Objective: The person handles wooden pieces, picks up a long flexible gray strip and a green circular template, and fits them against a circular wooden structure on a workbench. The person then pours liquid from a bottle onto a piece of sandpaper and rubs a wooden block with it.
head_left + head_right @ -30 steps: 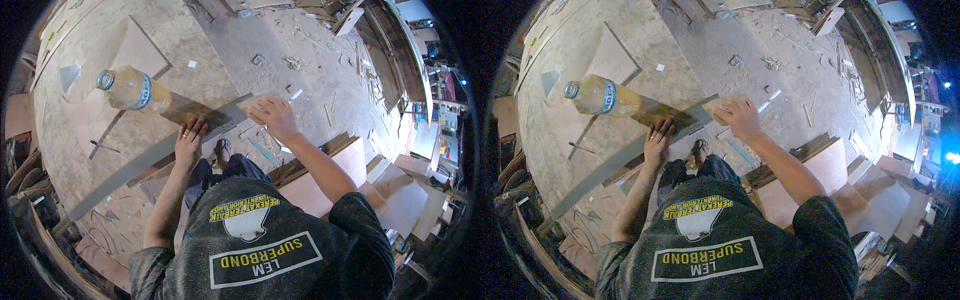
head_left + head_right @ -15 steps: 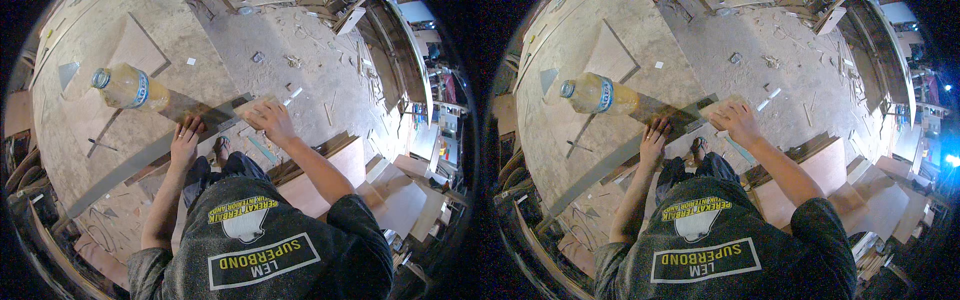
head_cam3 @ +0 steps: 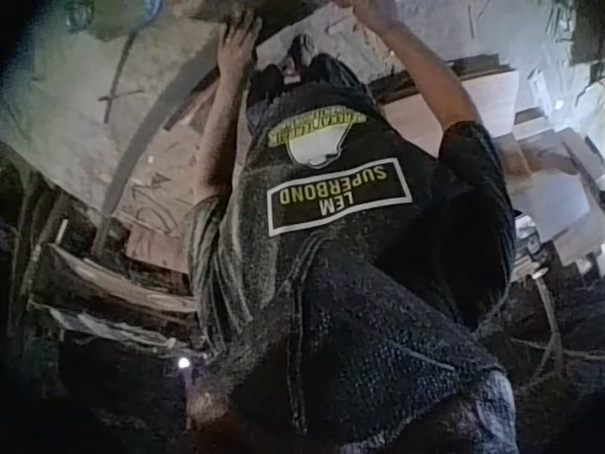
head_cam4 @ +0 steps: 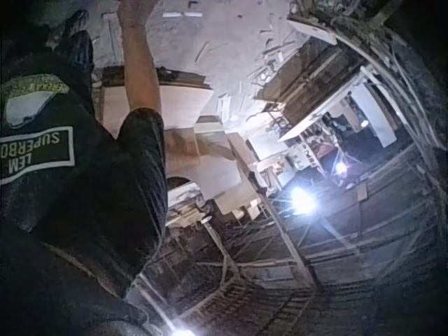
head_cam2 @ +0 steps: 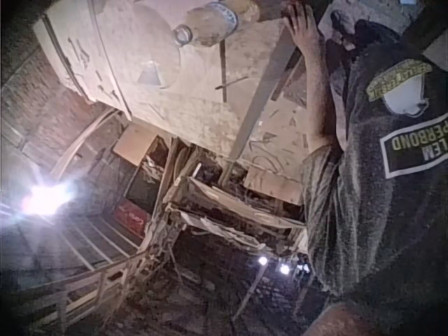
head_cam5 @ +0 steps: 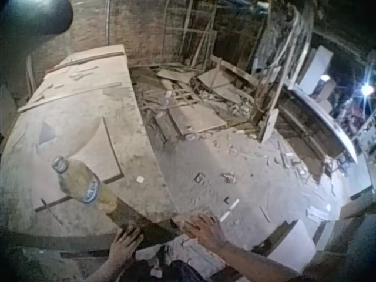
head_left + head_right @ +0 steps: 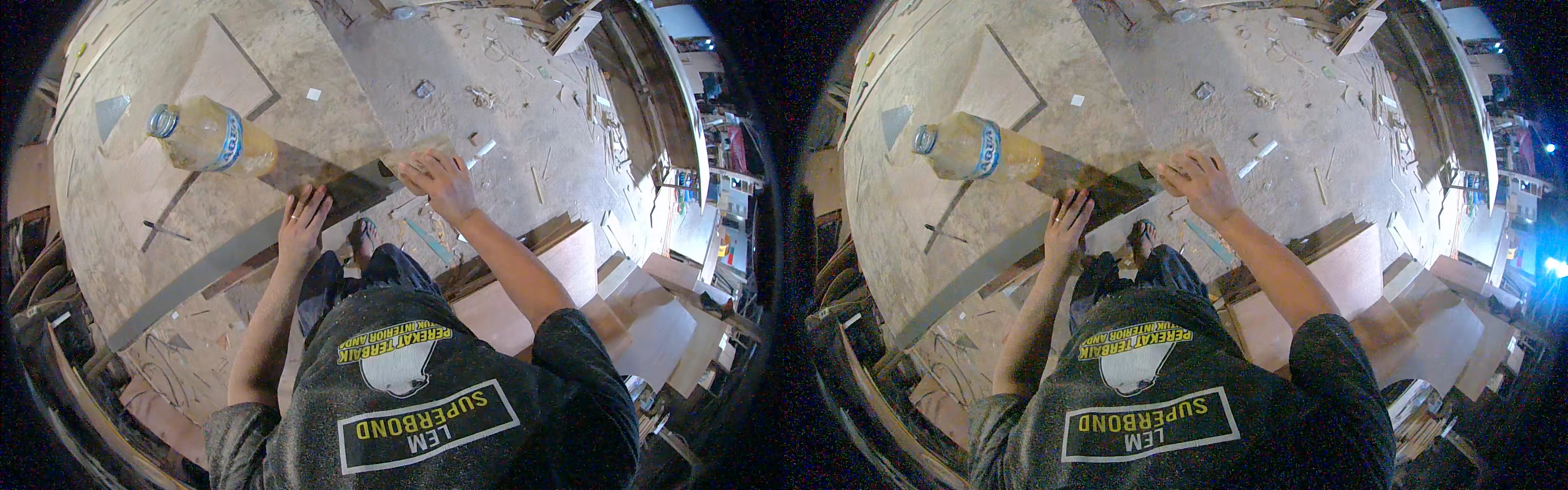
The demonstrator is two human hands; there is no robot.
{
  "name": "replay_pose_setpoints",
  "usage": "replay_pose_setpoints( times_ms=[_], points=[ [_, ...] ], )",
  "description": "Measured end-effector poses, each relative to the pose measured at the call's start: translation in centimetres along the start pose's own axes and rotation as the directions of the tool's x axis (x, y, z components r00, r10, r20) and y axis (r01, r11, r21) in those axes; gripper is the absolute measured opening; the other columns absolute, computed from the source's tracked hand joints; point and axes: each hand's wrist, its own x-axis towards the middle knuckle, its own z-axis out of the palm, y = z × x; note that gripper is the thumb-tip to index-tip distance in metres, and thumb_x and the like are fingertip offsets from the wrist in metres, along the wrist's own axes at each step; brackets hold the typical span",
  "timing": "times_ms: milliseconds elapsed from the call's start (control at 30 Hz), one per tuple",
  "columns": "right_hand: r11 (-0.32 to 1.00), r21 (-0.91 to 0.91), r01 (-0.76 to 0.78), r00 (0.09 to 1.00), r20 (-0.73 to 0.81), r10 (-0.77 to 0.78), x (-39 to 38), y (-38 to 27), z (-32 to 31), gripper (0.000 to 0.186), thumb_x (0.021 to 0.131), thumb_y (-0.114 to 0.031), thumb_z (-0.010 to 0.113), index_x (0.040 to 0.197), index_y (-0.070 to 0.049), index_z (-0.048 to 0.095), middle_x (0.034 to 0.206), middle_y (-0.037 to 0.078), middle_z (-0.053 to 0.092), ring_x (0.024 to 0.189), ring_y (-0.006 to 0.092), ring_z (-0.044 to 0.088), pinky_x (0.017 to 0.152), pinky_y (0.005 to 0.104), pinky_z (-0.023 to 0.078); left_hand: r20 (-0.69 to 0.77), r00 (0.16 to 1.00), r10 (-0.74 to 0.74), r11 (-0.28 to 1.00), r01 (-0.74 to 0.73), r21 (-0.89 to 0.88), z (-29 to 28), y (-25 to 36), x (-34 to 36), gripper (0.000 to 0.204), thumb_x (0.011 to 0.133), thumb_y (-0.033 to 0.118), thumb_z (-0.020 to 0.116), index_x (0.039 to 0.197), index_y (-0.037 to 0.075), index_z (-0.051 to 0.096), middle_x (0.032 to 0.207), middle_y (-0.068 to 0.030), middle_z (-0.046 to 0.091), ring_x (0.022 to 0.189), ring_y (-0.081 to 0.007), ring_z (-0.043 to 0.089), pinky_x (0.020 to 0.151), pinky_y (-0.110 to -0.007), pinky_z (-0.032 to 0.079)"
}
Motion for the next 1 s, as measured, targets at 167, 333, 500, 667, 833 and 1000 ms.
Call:
replay_pose_setpoints(
  times_ms=[167, 333, 500, 667, 833, 1000],
  points=[
    [0.999, -0.038, -0.001, 1.0, -0.011, 0.0, -1.7, 0.2, 0.8, 0.038, 0.084, -0.026, 0.073, 0.121, -0.029, 0.071, 0.123, -0.002, 0.066, 0.115, 0.0233, 0.059, 0.091, 0.043, 0.046, 0.015, 1.0, -0.001, 0.999, 0.001, 0.041, 0.0, 0.0, 0.1, 0.044, 0.091, 0.011, 0.057, 0.135, 0.012, 0.062, 0.153, -0.0062, 0.05, 0.146, -0.029, 0.041, 0.119, -0.053, 0.029],
    [0.999, 0.051, -0.017, 0.999, 0.052, 0.014, -3.3, 0.5, -0.1, 0.042, 0.085, -0.02, 0.065, 0.126, -0.031, 0.067, 0.121, -0.002, 0.062, 0.118, 0.0227, 0.055, 0.095, 0.0469, 0.043, -0.025, 1.0, -0.003, 1.0, 0.004, 0.029, 0.6, -0.2, -0.2, 0.05, 0.086, 0.002, 0.054, 0.135, 0.01, 0.061, 0.154, -0.0054, 0.048, 0.147, -0.0273, 0.038, 0.12, -0.052, 0.029],
    [0.999, -0.041, 0.03, 0.999, -0.029, -0.031, -1.2, 1.0, -0.7, 0.038, 0.082, -0.03, 0.077, 0.119, -0.028, 0.073, 0.118, -0.002, 0.066, 0.109, 0.0227, 0.06, 0.086, 0.0419, 0.047, -0.005, 1.0, -0.023, 1.0, 0.023, 0.014, 0.2, 0.2, 0.0, 0.049, 0.087, 0.003, 0.054, 0.135, 0.011, 0.061, 0.154, -0.0055, 0.048, 0.147, -0.0265, 0.038, 0.12, -0.052, 0.029],
    [1.0, -0.009, 0.018, 0.998, -0.06, -0.018, -0.9, 0.7, 1.1, 0.039, 0.083, -0.027, 0.073, 0.122, -0.028, 0.071, 0.122, 0.0, 0.064, 0.115, 0.0229, 0.058, 0.09, 0.0431, 0.046, -0.037, 0.999, 0.014, 0.999, -0.013, 0.032, 0.4, 0.0, 0.1, 0.047, 0.089, 0.005, 0.056, 0.135, 0.012, 0.062, 0.151, -0.0052, 0.051, 0.145, -0.0266, 0.041, 0.119, -0.051, 0.03],
    [0.999, 0.035, -0.024, 0.999, -0.027, 0.025, -2.6, 0.0, 1.5, 0.04, 0.086, -0.023, 0.07, 0.125, -0.03, 0.069, 0.126, 0.0, 0.062, 0.12, 0.0224, 0.056, 0.094, 0.0447, 0.044, -0.051, 0.999, 0.001, 0.999, 0.0, 0.033, 0.8, -0.2, -0.1, 0.046, 0.088, 0.005, 0.057, 0.134, 0.011, 0.062, 0.15, -0.0051, 0.052, 0.144, -0.0271, 0.043, 0.119, -0.051, 0.03],
    [0.994, 0.112, -0.014, 1.0, 0.007, 0.013, -3.7, -0.1, 0.7, 0.042, 0.089, -0.025, 0.065, 0.13, -0.032, 0.066, 0.128, -0.001, 0.06, 0.121, 0.0235, 0.054, 0.096, 0.0488, 0.042, -0.055, 0.998, -0.01, 1.0, 0.01, 0.004, 0.7, -0.1, -0.1, 0.046, 0.087, 0.006, 0.057, 0.132, 0.011, 0.063, 0.151, -0.0053, 0.051, 0.144, -0.0272, 0.042, 0.119, -0.051, 0.03]
  ],
)
